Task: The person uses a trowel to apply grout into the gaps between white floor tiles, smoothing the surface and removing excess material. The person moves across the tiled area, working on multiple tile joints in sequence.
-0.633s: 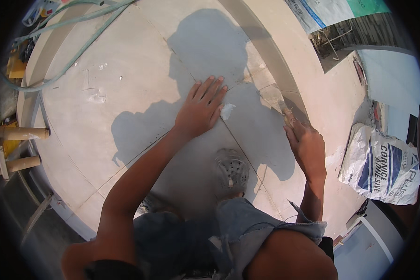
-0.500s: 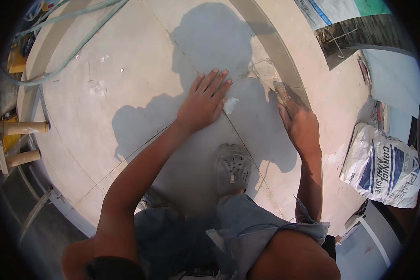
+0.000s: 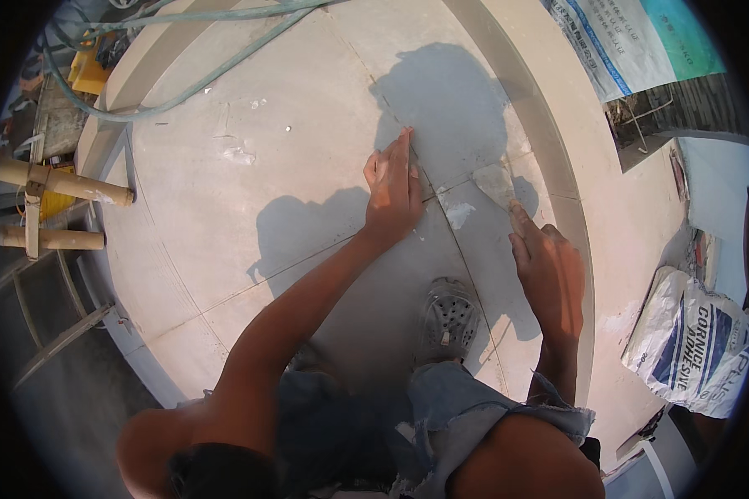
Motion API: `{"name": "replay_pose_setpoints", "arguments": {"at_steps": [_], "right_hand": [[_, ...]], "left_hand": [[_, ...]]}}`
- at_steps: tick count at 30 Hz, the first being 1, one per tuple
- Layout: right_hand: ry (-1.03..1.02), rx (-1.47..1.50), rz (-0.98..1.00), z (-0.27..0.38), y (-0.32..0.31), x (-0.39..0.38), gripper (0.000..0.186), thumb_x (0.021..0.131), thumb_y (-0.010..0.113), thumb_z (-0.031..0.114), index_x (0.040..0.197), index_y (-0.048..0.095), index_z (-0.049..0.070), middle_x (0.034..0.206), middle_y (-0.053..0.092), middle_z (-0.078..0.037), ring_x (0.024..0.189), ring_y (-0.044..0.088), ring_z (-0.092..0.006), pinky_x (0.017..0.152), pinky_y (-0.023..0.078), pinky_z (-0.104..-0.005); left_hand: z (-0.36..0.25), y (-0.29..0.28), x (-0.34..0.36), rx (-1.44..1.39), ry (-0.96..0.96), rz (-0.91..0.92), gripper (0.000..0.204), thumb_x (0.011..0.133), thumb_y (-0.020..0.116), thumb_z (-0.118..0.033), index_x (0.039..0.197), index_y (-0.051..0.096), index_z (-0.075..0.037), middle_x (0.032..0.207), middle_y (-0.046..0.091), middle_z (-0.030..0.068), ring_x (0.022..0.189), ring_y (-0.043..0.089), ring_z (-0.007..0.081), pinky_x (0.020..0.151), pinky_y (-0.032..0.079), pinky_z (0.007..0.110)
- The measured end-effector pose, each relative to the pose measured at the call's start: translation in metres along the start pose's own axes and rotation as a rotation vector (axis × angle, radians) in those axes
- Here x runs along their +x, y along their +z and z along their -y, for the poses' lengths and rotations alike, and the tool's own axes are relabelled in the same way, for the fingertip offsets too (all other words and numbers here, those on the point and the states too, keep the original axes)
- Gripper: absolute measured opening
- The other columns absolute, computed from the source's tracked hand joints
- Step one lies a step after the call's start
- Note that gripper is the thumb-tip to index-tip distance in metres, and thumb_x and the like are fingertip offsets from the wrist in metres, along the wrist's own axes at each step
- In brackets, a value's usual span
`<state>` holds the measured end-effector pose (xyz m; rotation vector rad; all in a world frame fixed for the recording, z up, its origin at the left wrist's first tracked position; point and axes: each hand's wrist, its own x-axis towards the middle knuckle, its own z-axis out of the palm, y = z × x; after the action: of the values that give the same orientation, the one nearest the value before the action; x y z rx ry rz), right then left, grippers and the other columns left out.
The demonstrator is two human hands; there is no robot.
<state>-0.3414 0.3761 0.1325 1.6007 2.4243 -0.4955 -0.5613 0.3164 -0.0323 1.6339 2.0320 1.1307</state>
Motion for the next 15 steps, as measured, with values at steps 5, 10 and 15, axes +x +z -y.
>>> {"name": "replay_pose_setpoints", "arguments": {"at_steps": [5,10,15], "right_hand": [[-0.036,-0.019,0.071,0.029,-0.008,0.009,0.044,0.102,0.068,0.024,0.146,0.067,0.020,0.091,0.072,-0.019,0.084,0.074,-0.0360,0.075,0.058,-0.0477],[-0.129,-0.068,-0.006,0.029,0.022,0.024,0.045,0.106,0.061,0.027,0.151,0.061,0.024,0.097,0.071,-0.018,0.082,0.075,-0.0359,0.075,0.060,-0.0471],[-0.115,-0.049,0.177,0.033,0.004,0.002,0.046,0.106,0.062,0.027,0.151,0.059,0.024,0.100,0.069,-0.017,0.080,0.074,-0.0371,0.071,0.060,-0.0477]], "left_hand": [[0.005,-0.002,-0.005,0.153,0.067,0.087,0.062,0.102,0.053,-0.001,0.162,0.036,0.003,0.158,0.048,0.0217,0.153,0.041,0.0352,0.126,0.024,0.064],[0.028,-0.026,-0.002,0.339,0.077,0.192,0.054,0.108,0.051,-0.019,0.160,0.045,-0.007,0.170,0.037,0.0128,0.159,0.030,0.0352,0.129,0.021,0.062],[0.047,-0.052,-0.001,0.477,-0.062,0.119,0.052,0.109,0.048,-0.026,0.160,0.048,-0.013,0.173,0.034,0.0081,0.159,0.029,0.0349,0.130,0.018,0.060]]}}
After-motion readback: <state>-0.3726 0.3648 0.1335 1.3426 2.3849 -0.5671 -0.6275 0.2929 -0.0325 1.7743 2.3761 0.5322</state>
